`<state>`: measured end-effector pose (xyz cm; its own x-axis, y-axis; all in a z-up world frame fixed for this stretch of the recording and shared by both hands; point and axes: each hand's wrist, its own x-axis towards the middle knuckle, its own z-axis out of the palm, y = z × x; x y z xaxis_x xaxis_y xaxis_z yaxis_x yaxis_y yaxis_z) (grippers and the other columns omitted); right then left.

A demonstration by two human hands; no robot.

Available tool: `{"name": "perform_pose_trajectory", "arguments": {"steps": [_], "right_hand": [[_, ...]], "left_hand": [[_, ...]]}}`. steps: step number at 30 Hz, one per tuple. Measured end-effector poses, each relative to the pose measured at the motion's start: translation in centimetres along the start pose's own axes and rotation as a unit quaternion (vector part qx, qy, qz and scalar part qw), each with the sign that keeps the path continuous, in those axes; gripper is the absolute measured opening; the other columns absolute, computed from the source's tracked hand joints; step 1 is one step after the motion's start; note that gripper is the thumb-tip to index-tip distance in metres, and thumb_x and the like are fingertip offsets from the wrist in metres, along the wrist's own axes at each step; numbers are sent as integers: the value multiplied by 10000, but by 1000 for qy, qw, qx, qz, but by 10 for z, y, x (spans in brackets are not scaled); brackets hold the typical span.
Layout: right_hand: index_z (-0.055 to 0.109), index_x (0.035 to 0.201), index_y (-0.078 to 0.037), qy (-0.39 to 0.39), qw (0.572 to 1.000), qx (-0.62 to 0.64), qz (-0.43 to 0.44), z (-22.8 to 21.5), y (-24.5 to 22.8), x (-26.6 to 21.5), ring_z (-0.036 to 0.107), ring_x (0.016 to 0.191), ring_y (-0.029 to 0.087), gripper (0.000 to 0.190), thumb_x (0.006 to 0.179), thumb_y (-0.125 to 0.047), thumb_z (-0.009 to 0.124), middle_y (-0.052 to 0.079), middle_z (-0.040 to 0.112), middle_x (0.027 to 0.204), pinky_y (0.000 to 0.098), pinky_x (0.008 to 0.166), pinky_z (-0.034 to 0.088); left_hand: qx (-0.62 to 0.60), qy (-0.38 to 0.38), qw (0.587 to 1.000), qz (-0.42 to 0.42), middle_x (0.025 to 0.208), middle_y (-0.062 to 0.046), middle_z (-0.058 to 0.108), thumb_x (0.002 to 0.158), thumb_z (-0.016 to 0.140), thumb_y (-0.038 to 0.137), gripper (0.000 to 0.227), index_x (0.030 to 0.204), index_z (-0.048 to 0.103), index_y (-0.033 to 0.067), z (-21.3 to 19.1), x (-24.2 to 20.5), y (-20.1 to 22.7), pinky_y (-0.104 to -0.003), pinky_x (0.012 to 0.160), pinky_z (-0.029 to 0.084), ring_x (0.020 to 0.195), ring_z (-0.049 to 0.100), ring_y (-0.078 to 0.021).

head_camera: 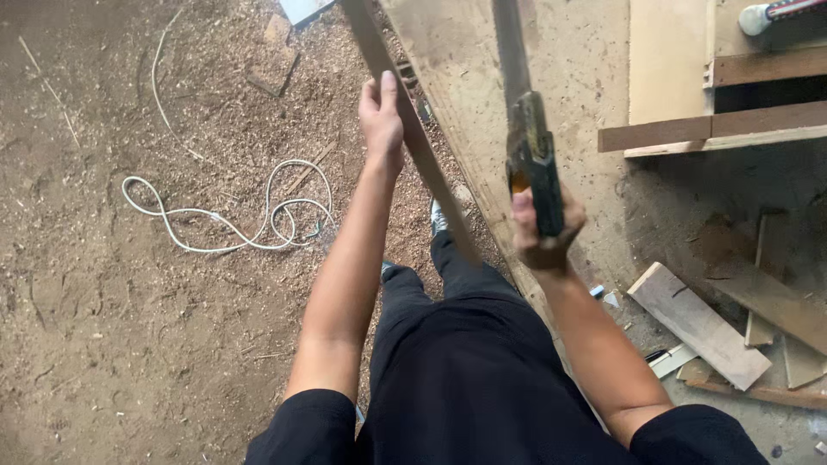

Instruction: The person hammers nails into a wooden box frame, then places and aligns wooden planks on top. They mark a plank with a marker and cut it with a hand saw.

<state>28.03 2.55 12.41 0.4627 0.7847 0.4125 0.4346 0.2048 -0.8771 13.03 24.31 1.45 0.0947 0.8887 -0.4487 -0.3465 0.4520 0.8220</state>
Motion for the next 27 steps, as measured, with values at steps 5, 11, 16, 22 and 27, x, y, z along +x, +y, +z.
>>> {"name": "perform_pose_trajectory", "arguments": {"steps": [5, 11, 16, 22, 27], "right_hand": [[569, 693, -87, -36, 994, -107, 12, 1, 12, -9, 592, 542, 155, 327, 1011, -141, 624, 40, 592, 668, 337, 501, 458], [684, 906, 6, -55, 990, -121, 44, 0, 21, -9, 593, 516, 156, 250, 1000, -219, 633, 60, 615, 677, 337, 469, 453], [644, 824, -32, -65, 981, -152, 99, 9, 53, -15, 599, 502, 172, 302, 1001, -275, 670, 41, 592, 614, 342, 476, 467], [629, 827, -55, -67, 980, -170, 77, 10, 95, -28, 652, 557, 196, 314, 1022, -296, 679, 57, 638, 675, 371, 522, 507], [617, 811, -51, -53, 973, -223, 29, 8, 119, -47, 617, 513, 211, 370, 1029, -347, 659, 79, 595, 630, 382, 493, 493]], "left_hand": [[-145, 76, 987, -5, 1103, -120, 690, 979, 598, 326, 350, 1210, 547, 68, -2, 5, -45, -368, 836, 626, 975, 707, -224], [-36, 105, 986, -123, 1145, -50, 696, 852, 765, 374, 531, 1243, 597, 57, -9, -35, -104, -306, 722, 546, 921, 680, -162], [-22, 137, 976, -169, 934, -90, 727, 801, 855, 363, 522, 1092, 668, -29, -11, -51, -165, -279, 533, 454, 661, 597, -154], [-53, 98, 972, -206, 910, -50, 760, 834, 848, 341, 370, 1020, 710, 53, -29, -46, -205, -229, 480, 436, 573, 579, -95], [-139, 133, 962, -193, 905, -18, 744, 821, 853, 296, 315, 1000, 675, 108, -23, -45, -214, -239, 508, 484, 665, 694, -114]]}}
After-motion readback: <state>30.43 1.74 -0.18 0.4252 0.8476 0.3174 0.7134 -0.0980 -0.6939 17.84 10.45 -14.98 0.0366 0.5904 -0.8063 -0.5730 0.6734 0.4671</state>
